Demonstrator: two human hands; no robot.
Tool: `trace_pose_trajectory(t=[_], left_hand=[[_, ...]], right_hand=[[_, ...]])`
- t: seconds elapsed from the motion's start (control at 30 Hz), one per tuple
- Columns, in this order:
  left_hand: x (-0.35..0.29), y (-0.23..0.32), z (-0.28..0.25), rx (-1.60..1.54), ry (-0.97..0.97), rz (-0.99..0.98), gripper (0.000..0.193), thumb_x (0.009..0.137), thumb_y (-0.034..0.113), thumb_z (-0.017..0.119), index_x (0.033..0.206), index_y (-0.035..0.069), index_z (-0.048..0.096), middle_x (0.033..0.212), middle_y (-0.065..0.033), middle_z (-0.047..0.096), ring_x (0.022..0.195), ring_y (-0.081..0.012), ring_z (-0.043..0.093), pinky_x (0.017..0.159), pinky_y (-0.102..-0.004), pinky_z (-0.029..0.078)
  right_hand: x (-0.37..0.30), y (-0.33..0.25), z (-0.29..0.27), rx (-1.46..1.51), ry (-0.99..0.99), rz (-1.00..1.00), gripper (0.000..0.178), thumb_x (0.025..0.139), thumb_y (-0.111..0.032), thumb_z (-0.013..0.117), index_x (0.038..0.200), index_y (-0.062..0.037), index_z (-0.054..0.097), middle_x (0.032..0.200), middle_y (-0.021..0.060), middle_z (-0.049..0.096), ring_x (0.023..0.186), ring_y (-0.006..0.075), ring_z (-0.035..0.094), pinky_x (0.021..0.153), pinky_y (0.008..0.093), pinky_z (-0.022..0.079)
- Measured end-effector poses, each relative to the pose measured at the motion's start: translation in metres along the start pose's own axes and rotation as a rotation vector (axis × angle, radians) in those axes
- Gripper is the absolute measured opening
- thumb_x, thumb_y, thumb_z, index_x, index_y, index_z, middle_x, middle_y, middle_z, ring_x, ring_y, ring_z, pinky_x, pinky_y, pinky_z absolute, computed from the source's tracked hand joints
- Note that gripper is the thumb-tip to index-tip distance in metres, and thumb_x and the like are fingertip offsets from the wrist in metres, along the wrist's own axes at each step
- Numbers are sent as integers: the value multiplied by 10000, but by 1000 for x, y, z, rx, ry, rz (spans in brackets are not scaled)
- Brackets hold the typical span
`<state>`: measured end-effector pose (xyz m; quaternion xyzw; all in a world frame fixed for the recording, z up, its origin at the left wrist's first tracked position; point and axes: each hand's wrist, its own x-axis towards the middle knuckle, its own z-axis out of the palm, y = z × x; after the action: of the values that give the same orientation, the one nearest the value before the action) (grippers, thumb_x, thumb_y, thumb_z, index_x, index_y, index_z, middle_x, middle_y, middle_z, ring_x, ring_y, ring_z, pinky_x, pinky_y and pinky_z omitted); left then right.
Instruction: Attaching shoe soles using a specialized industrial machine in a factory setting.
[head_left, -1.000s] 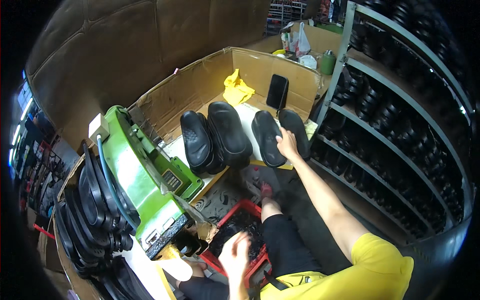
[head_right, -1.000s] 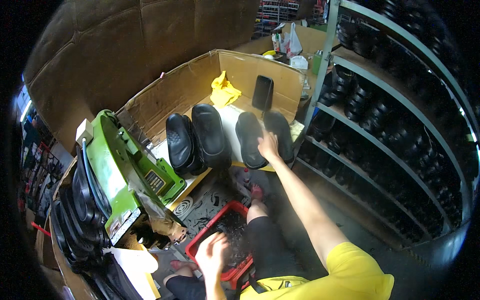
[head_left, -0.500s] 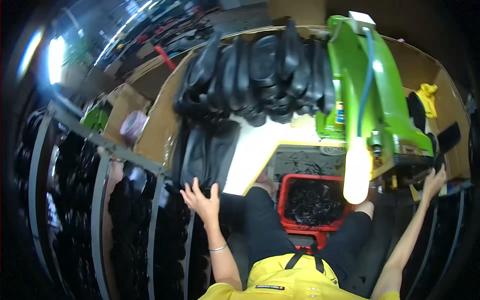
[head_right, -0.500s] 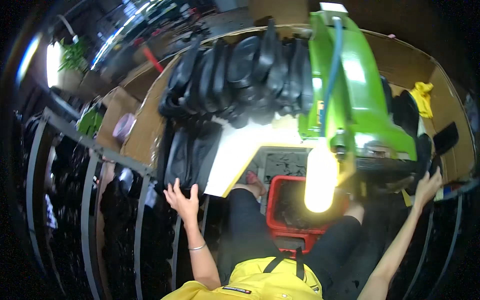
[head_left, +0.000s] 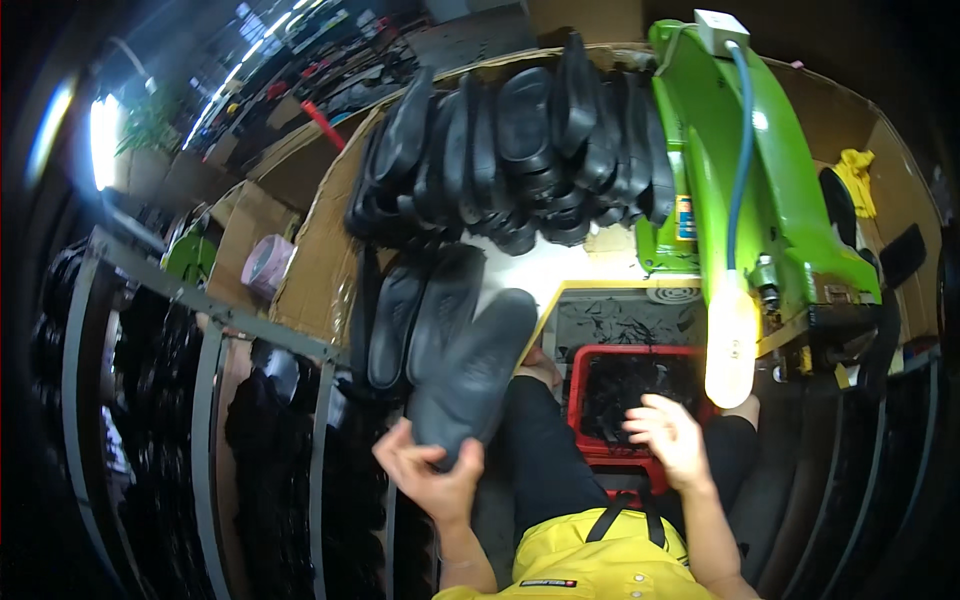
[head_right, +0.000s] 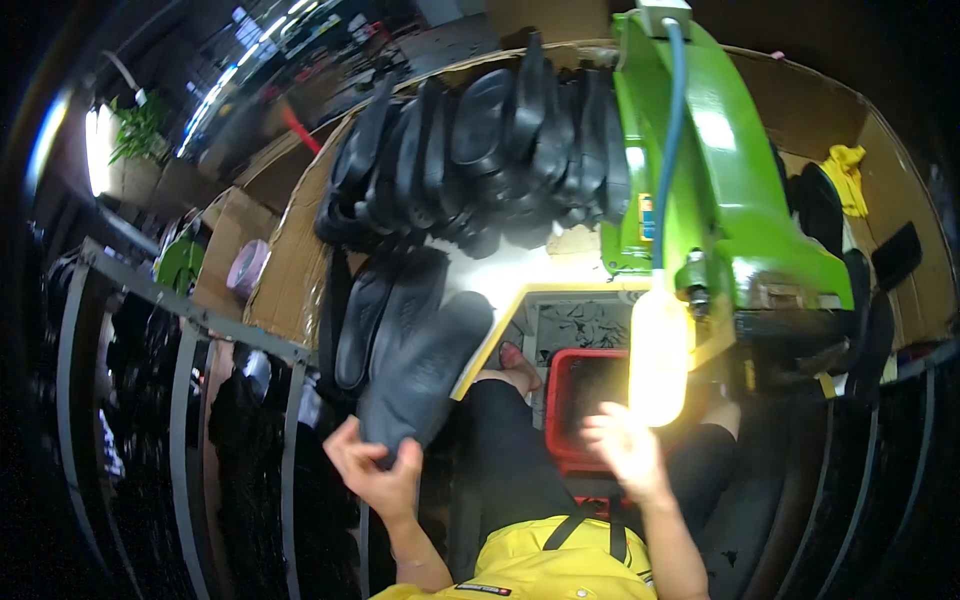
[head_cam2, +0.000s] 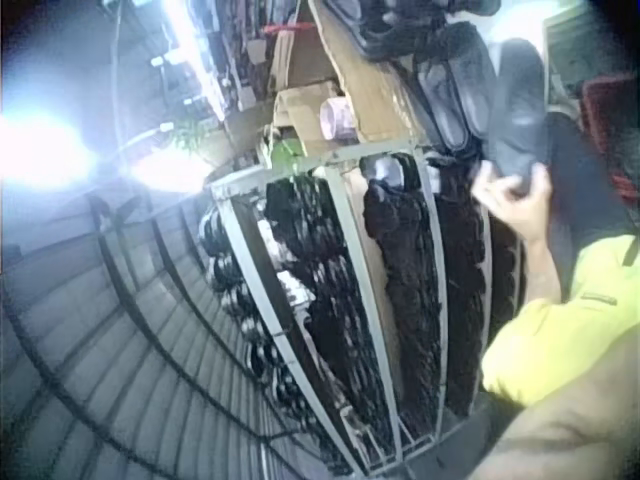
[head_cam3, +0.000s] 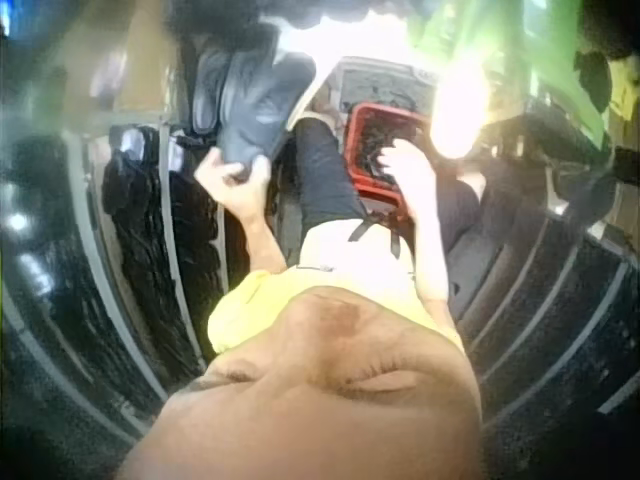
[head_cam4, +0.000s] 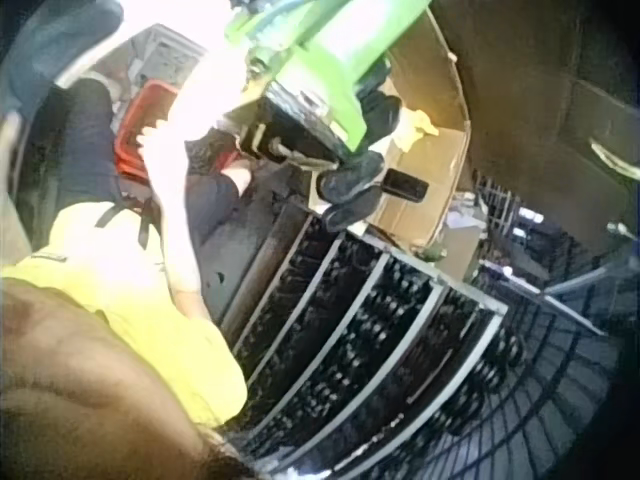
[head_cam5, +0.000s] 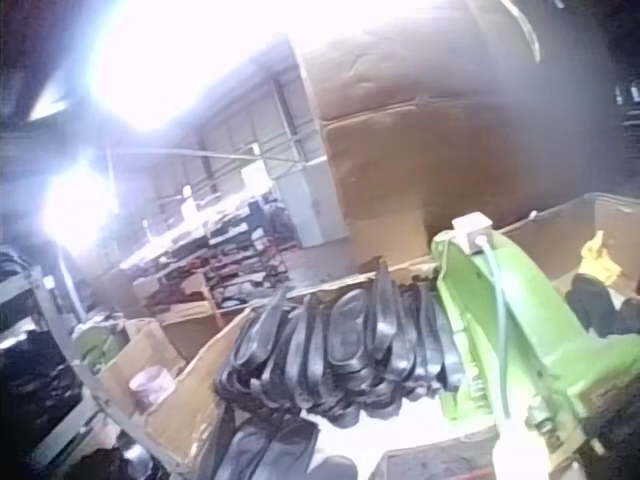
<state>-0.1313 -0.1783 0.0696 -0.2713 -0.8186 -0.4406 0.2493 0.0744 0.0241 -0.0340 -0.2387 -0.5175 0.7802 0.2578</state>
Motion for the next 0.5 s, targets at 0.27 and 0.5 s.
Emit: trace_pose_trajectory(t=[0.27, 0.5], left_hand=[[-155, 16, 48, -726, -716, -218, 477, 633, 61, 812, 993, 22, 501, 1128, -156, 485, 987, -248, 551, 842, -332, 476], [-90, 69, 126, -1029, -1102, -808, 614, 743, 67, 769, 1276, -25, 479, 1153, -150, 545, 1100, -203, 535, 931, -357, 446]], right_hand=[[22, -7, -5, -18, 42, 98, 523, 783, -57, 726, 1250, -6, 495, 1136, 87, 571, 1056, 155, 525, 898, 310, 455], [-38, -35, -61, -665, -197, 224, 842, 714, -301, 819, 1289, 154, 406, 1171, 266, 592, 1076, 250, 584, 926, 332, 451]])
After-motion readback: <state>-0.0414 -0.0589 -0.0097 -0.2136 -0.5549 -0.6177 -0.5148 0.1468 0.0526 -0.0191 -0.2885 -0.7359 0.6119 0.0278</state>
